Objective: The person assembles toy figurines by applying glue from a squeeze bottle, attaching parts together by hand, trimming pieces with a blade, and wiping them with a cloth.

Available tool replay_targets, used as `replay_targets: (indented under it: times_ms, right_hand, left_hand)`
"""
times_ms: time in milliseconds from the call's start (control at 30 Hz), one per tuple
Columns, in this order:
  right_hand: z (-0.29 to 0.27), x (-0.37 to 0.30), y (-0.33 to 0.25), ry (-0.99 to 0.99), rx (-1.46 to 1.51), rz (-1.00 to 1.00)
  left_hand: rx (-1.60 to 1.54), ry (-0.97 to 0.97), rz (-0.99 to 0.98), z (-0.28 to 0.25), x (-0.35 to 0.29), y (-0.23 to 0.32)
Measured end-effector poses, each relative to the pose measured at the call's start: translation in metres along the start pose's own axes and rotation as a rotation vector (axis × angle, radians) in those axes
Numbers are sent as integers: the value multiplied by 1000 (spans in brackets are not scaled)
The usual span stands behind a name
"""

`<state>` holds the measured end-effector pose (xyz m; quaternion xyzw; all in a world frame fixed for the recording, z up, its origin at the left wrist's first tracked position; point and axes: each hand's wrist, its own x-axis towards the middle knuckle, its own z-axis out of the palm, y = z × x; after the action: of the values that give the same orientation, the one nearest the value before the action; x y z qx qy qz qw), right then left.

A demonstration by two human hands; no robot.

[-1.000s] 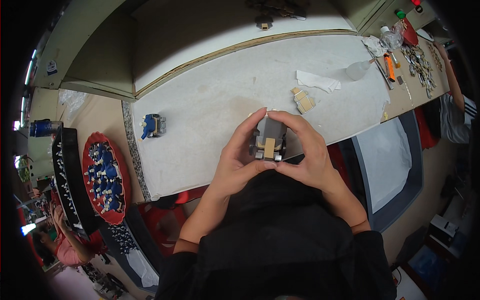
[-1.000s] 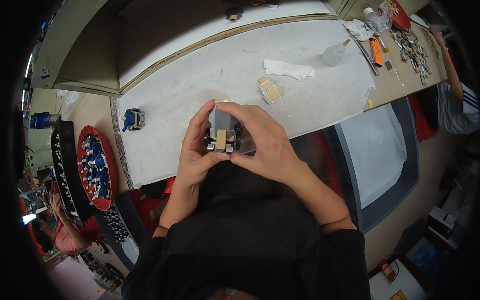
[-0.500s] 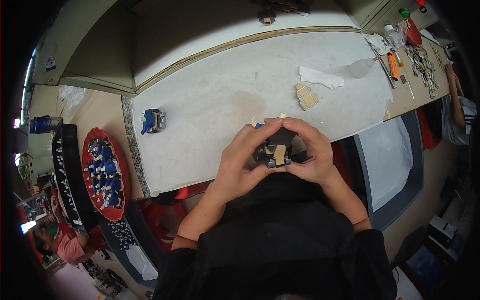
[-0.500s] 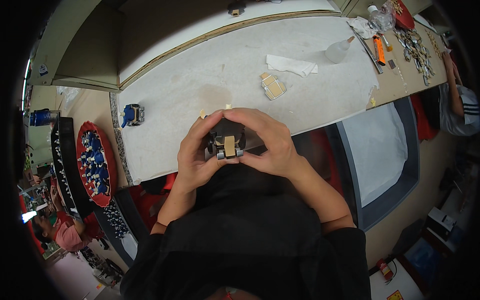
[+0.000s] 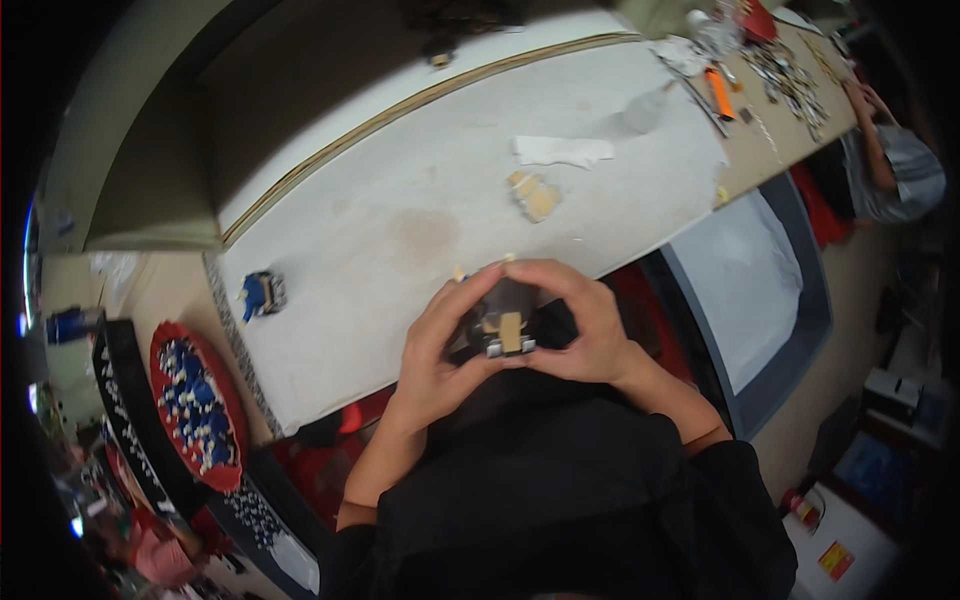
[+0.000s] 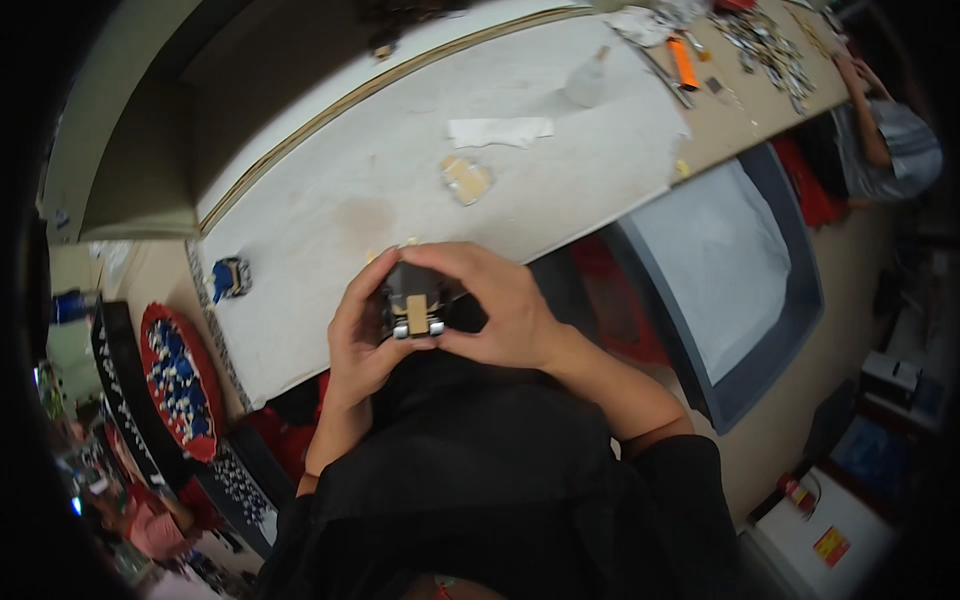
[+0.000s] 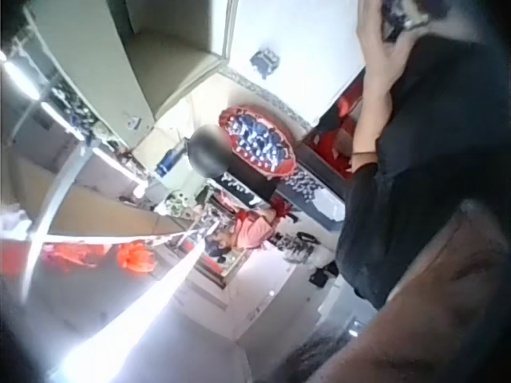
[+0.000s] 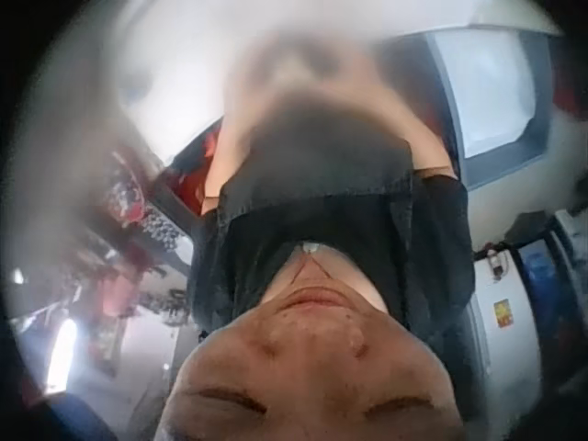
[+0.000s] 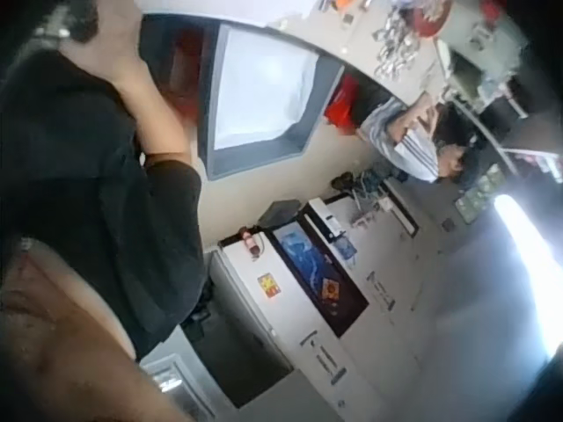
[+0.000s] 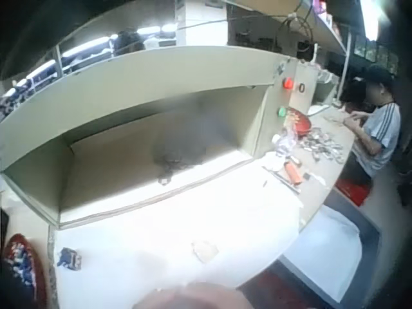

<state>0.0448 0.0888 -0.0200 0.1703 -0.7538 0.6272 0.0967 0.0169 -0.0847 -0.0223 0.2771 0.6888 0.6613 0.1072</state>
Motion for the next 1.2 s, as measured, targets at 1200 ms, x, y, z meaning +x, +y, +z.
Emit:
replay_targets:
  times_ms: [1200]
  right_hand:
    - [-151, -110, 80, 895, -589, 238]
  left_hand:
    - [1118, 537, -40, -75, -22, 20]
